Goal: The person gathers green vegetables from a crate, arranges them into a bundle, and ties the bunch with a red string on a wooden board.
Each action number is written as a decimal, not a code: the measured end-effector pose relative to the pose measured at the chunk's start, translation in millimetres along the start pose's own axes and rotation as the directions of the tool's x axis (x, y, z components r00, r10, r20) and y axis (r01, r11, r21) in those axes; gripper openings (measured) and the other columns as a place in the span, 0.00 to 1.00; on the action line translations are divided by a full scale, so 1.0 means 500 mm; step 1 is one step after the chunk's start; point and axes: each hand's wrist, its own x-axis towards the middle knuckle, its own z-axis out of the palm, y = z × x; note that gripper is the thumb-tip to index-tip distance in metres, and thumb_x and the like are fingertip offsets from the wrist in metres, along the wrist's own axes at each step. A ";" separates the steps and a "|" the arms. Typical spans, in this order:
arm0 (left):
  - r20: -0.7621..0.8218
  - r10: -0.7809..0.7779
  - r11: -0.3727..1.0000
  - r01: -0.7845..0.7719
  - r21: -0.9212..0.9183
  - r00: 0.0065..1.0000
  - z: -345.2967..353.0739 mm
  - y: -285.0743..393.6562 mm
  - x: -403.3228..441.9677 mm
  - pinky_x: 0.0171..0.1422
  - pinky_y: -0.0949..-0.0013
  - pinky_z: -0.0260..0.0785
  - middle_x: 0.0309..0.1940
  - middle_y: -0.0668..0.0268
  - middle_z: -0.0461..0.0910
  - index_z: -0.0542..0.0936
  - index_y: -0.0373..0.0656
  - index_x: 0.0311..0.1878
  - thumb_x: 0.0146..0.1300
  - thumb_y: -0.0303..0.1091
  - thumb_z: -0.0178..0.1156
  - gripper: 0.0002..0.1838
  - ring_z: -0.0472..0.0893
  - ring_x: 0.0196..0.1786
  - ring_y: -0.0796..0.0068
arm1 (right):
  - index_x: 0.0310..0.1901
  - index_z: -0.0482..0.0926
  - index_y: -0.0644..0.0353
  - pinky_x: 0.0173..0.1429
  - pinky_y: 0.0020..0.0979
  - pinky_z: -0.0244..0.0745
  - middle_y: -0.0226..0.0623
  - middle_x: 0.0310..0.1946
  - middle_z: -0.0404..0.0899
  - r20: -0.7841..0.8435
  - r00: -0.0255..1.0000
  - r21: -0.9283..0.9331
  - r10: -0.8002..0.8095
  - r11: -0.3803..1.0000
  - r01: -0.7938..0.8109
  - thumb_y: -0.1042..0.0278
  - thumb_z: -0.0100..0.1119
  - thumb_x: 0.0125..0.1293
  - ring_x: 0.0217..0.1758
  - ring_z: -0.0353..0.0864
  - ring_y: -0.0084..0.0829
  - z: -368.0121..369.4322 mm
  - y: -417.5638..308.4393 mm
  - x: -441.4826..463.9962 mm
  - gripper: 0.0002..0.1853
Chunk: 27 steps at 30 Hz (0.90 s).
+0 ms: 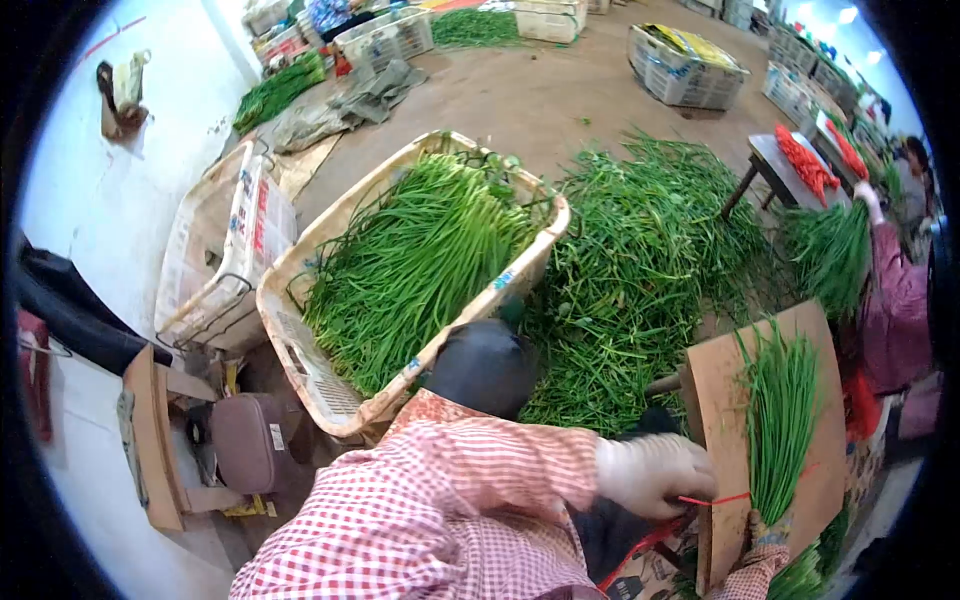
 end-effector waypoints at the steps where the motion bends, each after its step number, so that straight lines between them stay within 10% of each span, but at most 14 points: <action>1: -0.078 -0.060 0.997 0.064 0.045 0.995 -0.046 0.020 -0.039 0.55 0.55 0.69 0.44 0.55 0.76 0.75 0.38 0.48 0.49 0.31 0.62 0.21 0.75 0.52 0.53 | 0.63 0.66 0.60 0.60 0.37 0.69 0.44 0.56 0.72 -0.023 1.000 0.005 -0.003 1.000 0.003 0.60 0.67 0.55 0.59 0.71 0.42 0.001 -0.002 0.012 0.34; 5: -0.412 -0.237 0.928 0.330 0.170 0.880 -0.231 0.053 -0.210 0.56 0.59 0.70 0.45 0.54 0.78 0.76 0.39 0.48 0.51 0.30 0.65 0.20 0.77 0.50 0.54 | 0.63 0.66 0.61 0.61 0.37 0.69 0.44 0.57 0.72 -0.152 0.987 0.082 -0.061 0.994 0.074 0.63 0.65 0.57 0.59 0.71 0.40 -0.010 -0.048 0.073 0.32; 8: -0.683 -0.434 0.742 0.663 0.098 0.587 -0.351 0.031 -0.339 0.55 0.61 0.71 0.43 0.55 0.80 0.77 0.38 0.49 0.51 0.30 0.66 0.20 0.79 0.48 0.56 | 0.63 0.66 0.62 0.61 0.36 0.69 0.44 0.57 0.71 -0.201 0.964 0.224 -0.175 0.949 0.220 0.65 0.63 0.58 0.60 0.71 0.39 -0.010 -0.130 0.130 0.31; 12: -0.881 -0.457 0.096 0.992 0.086 0.121 -0.462 -0.105 -0.479 0.67 0.59 0.60 0.58 0.47 0.69 0.63 0.33 0.64 0.45 0.41 0.72 0.44 0.69 0.62 0.52 | 0.63 0.65 0.62 0.61 0.35 0.69 0.44 0.58 0.71 -0.013 0.897 0.545 -0.441 0.749 0.376 0.68 0.61 0.60 0.60 0.71 0.38 0.052 -0.305 0.185 0.29; 13: -0.879 -0.465 -0.020 0.991 0.131 0.107 -0.467 -0.162 -0.519 0.74 0.57 0.46 0.67 0.45 0.55 0.49 0.33 0.70 0.41 0.51 0.73 0.59 0.55 0.71 0.50 | 0.63 0.65 0.62 0.61 0.35 0.69 0.44 0.58 0.70 0.077 0.835 0.581 -0.546 0.704 0.407 0.69 0.61 0.60 0.60 0.71 0.37 0.068 -0.384 0.170 0.29; 17: -0.826 -0.563 -0.250 0.958 0.140 -0.026 -0.527 -0.231 -0.514 0.77 0.51 0.29 0.73 0.49 0.41 0.39 0.38 0.73 0.40 0.59 0.70 0.66 0.40 0.76 0.56 | 0.58 0.70 0.62 0.55 0.40 0.74 0.46 0.49 0.75 0.210 0.481 0.591 -0.851 0.503 0.631 0.57 0.62 0.61 0.53 0.76 0.42 0.063 -0.743 0.001 0.27; 20: -0.791 -0.604 -0.391 0.901 0.189 -0.096 -0.574 -0.263 -0.522 0.77 0.52 0.30 0.74 0.53 0.42 0.40 0.42 0.73 0.40 0.57 0.71 0.65 0.41 0.76 0.57 | 0.57 0.71 0.62 0.56 0.39 0.73 0.47 0.46 0.76 0.306 0.336 0.740 -0.891 0.444 0.505 0.56 0.62 0.60 0.51 0.77 0.41 0.129 -0.850 -0.036 0.26; 22: -0.871 -0.490 -0.261 0.949 0.178 0.029 -0.585 -0.256 -0.553 0.74 0.50 0.44 0.68 0.54 0.57 0.47 0.43 0.72 0.43 0.46 0.72 0.57 0.54 0.72 0.56 | 0.57 0.71 0.62 0.55 0.35 0.74 0.42 0.45 0.77 0.272 0.310 0.788 -0.911 0.395 0.471 0.59 0.63 0.61 0.48 0.78 0.36 0.166 -0.879 -0.057 0.25; 24: -0.828 -0.559 -0.223 0.969 0.110 -0.035 -0.621 -0.242 -0.567 0.66 0.55 0.59 0.58 0.53 0.68 0.56 0.40 0.67 0.38 0.40 0.74 0.52 0.66 0.63 0.53 | 0.57 0.71 0.62 0.53 0.30 0.74 0.36 0.43 0.78 0.425 0.388 0.897 -0.818 0.437 -0.062 0.61 0.63 0.62 0.47 0.78 0.29 0.209 -0.896 -0.079 0.24; 27: -0.879 -0.472 -0.167 0.972 0.168 0.071 -0.610 -0.272 -0.633 0.60 0.58 0.65 0.49 0.52 0.74 0.62 0.41 0.64 0.36 0.35 0.74 0.48 0.72 0.55 0.50 | 0.57 0.71 0.65 0.53 0.28 0.74 0.37 0.45 0.78 0.454 0.410 0.890 -0.791 0.381 -0.252 0.65 0.63 0.61 0.49 0.77 0.27 0.238 -0.974 -0.083 0.24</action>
